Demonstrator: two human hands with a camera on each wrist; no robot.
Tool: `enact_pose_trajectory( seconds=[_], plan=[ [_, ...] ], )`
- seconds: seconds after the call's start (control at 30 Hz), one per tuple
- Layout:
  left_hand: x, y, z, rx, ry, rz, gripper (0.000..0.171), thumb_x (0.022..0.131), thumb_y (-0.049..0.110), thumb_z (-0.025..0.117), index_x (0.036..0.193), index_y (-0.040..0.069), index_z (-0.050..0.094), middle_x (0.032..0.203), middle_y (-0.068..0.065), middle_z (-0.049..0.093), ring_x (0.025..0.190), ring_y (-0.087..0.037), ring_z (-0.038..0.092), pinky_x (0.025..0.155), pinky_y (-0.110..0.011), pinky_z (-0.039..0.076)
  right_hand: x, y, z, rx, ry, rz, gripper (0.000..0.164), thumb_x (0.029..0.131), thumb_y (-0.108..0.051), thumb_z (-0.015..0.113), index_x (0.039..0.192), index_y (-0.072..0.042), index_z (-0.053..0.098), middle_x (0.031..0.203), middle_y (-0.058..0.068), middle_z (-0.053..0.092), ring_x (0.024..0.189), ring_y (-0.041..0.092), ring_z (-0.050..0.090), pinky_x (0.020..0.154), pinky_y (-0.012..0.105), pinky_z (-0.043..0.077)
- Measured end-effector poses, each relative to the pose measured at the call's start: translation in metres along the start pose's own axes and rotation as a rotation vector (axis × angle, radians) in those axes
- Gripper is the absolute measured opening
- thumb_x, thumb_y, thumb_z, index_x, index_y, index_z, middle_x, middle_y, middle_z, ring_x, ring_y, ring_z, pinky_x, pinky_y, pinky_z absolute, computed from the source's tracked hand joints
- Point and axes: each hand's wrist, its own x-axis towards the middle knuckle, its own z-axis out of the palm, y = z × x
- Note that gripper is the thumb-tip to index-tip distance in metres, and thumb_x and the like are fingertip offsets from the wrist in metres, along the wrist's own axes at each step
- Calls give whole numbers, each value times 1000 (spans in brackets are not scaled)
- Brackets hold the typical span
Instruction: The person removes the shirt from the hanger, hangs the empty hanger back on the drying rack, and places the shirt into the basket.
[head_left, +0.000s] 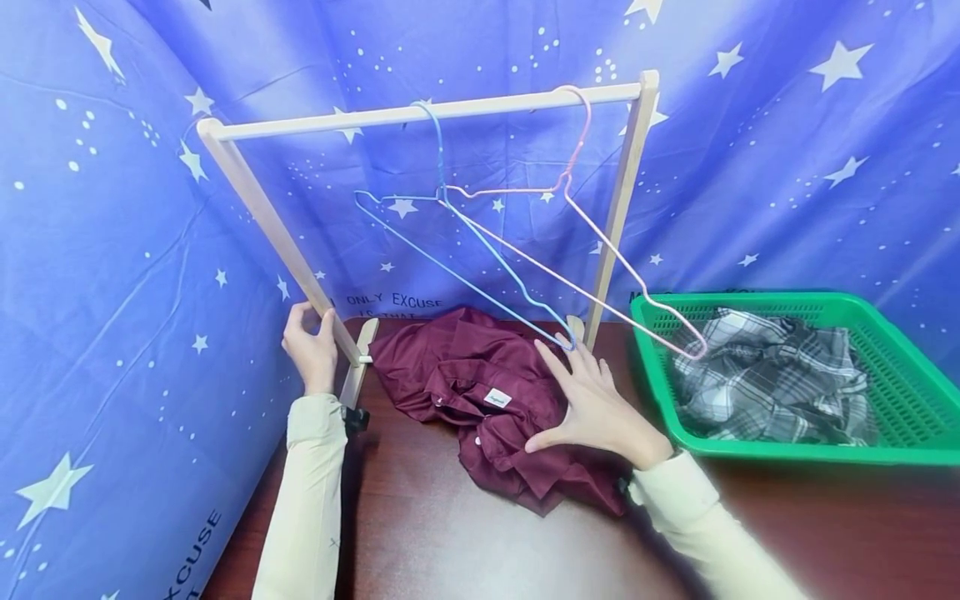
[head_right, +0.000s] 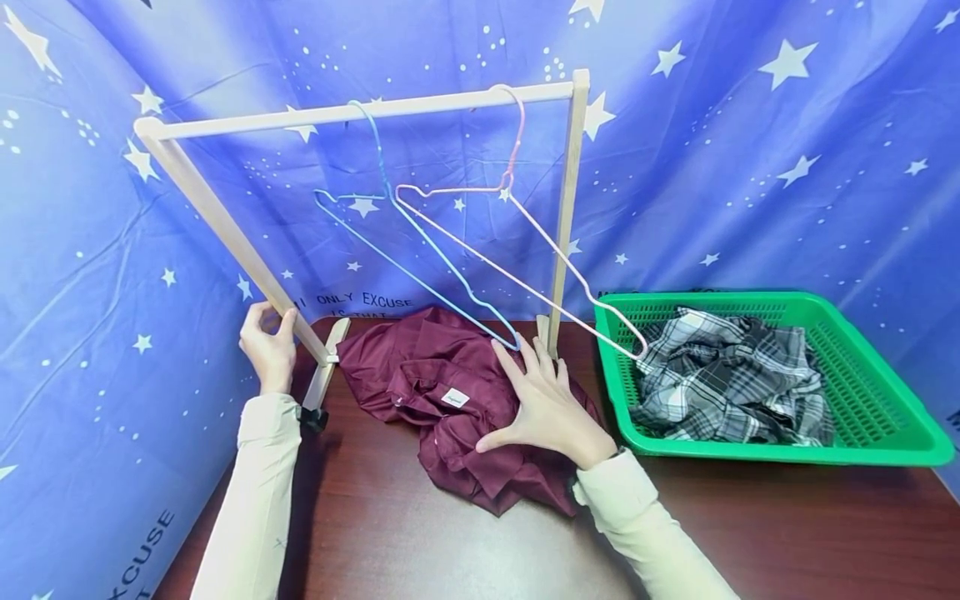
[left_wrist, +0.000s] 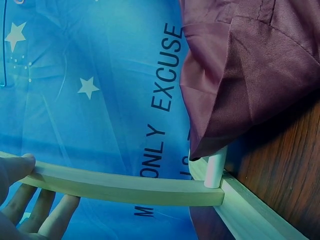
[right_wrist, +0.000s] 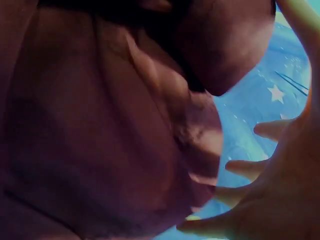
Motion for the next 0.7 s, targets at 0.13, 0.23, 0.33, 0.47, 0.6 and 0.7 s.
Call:
enact_pose_trajectory(
  seconds=[0.13,0.23,0.33,0.47,0.6,0.7],
  plan=[
    [0,0,0,1,1,1,19,86,8,74,103,1,69,103,-19,73,93,-28,67,96,-40,46,7,-2,13,-57,-33,36,142,48,-82,77,160,-23,14,163,21,13,150,45,6,101,83,16],
    [-1,-1,1,4,-3,-1,19,87,9,74,103,1,69,103,-19,73,94,-30,67,96,-40,46,10,-5,22,-62,-58,52,142,48,-79,80,159,-19,17,161,26,18,146,50,13,100,84,16],
    [-1,-2,1,5,-8,-1,19,87,8,73,104,1,69,103,-18,73,94,-30,68,94,-40,47,11,-8,32,-46,-88,63,143,45,-76,83,159,-18,19,161,27,16,146,53,13,98,85,18],
    [0,-2,1,0,-7,3,19,87,8,73,104,1,69,103,-18,73,94,-29,69,92,-40,49,13,-9,44,-8,-139,70,144,45,-74,85,160,-18,17,162,28,13,145,56,11,94,87,18],
    [0,-2,1,4,-3,12,19,87,7,73,104,0,68,103,-19,73,94,-32,69,94,-41,48,13,-8,53,9,-196,81,143,46,-73,85,160,-19,17,162,28,12,146,54,12,92,88,17],
    [0,-1,0,7,2,14,19,87,6,73,103,-1,67,102,-20,73,94,-34,68,96,-42,46,14,-8,59,7,-233,92,143,45,-72,86,159,-20,18,162,28,13,146,54,14,93,88,17]
  ],
)
